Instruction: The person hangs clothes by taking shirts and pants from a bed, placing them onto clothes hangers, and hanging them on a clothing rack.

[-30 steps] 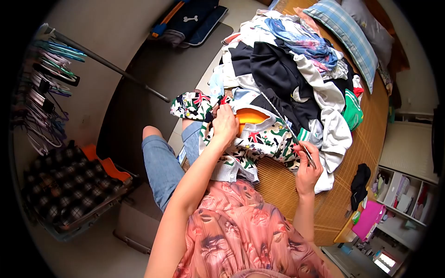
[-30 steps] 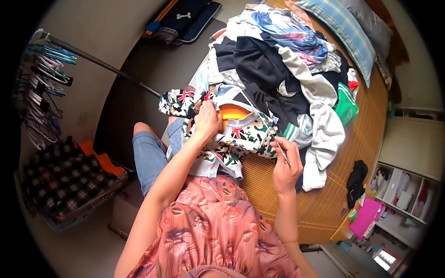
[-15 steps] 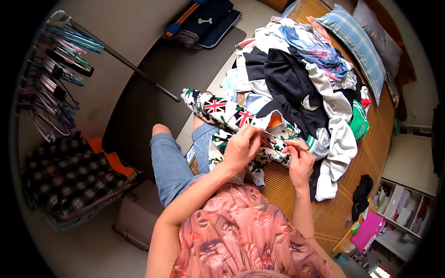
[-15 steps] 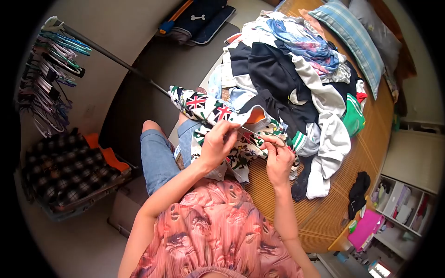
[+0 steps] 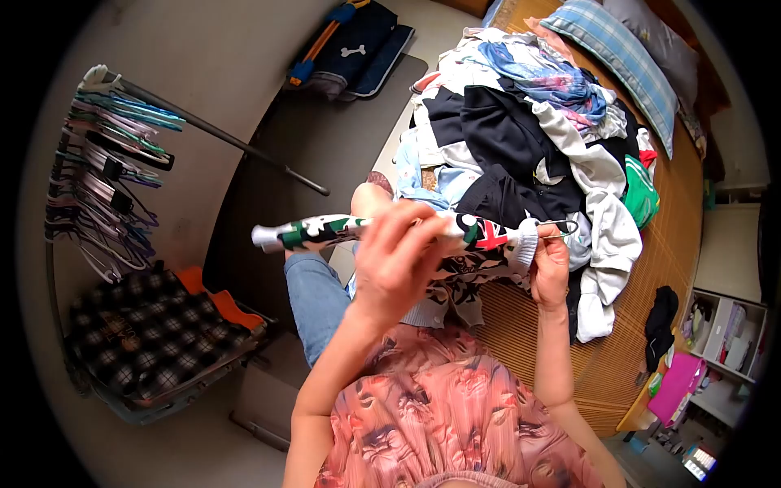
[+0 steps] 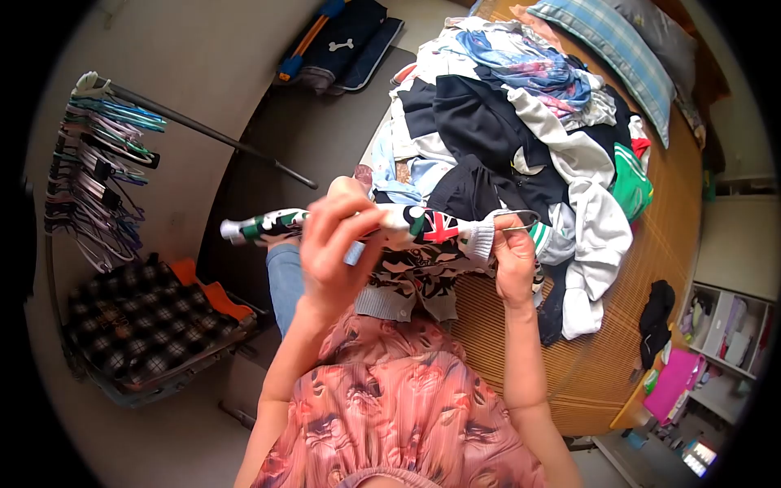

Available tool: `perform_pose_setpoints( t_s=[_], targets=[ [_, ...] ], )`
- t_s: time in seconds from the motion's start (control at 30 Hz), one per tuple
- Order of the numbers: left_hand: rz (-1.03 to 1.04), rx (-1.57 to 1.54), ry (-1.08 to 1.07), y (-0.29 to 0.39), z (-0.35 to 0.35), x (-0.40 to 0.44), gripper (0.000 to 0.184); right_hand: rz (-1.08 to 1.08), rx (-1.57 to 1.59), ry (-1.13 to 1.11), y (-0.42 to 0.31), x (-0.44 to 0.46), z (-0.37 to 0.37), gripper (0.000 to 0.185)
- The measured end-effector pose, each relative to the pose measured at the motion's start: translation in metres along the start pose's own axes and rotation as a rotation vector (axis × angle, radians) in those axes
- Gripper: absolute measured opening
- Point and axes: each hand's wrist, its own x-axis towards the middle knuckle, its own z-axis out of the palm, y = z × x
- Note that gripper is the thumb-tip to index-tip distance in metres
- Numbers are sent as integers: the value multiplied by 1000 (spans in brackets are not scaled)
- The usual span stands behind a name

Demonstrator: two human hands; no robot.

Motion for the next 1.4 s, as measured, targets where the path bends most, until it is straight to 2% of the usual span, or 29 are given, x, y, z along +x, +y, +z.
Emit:
perform_pose_setpoints(
  t_s=[0.07,0.1,0.17,0.23,0.3,0.4,0.5,0.53,0.6,0.67,0.8,0.9,0.93,0.97,1.03,1.2,1.3,1.33,1.4],
  targets=[
    [-12,219,-69,-13,-21,13,31,-18,-52,-5,-9,2,5,13],
    [-28,179,-146,-26,-29,10,28,9,-37,-14,-11,5,3,13],
    [-298,36,-328,-36,-45,1,26,-43,-84,-31,-9,12,-5,12],
    [-240,-27,-267,-44,-53,-1,23,-73,-125,-41,-13,15,-6,11],
    [-323,-105,-301,-51,-64,-7,16,-64,-107,-52,-14,18,-6,12],
    [-485,-448,-324,-52,-80,-13,14,-43,-101,-86,-14,22,-7,12],
    [-476,-151,-480,-49,-80,-7,15,-40,-162,-108,-11,22,-14,13],
    [-409,-120,-453,-49,-79,-8,16,-50,-164,-85,-12,23,-10,13],
    [-413,-99,-426,-41,-81,-6,17,-57,-139,-8,-13,24,0,13],
    [-423,-92,-435,-42,-81,-8,26,-56,-205,-55,-16,19,-1,13],
    [-236,-8,-513,-38,-76,-2,39,-53,-291,-103,-20,19,9,12],
    [-263,-107,-525,-28,-53,2,33,-91,-374,-132,-18,18,24,8],
    [-358,-145,-559,-23,-43,3,30,-68,-416,-165,-19,17,29,7],
    [-274,-129,-534,-20,-33,2,27,-46,-460,-191,-20,16,32,7],
    [-262,-124,-570,-19,-16,-2,25,-126,-545,-224,-27,16,45,5],
    [-306,-195,-557,-16,-1,-7,23,-57,-574,-182,-37,15,53,7],
    [14,-99,-365,-18,1,7,26,-180,-600,-231,-30,12,55,13],
    [-23,-83,-344,-13,-1,12,23,-169,-599,-222,-28,12,56,15],
    [-114,-184,-459,-8,1,10,24,-147,-603,-210,-26,11,55,18]
  ],
)
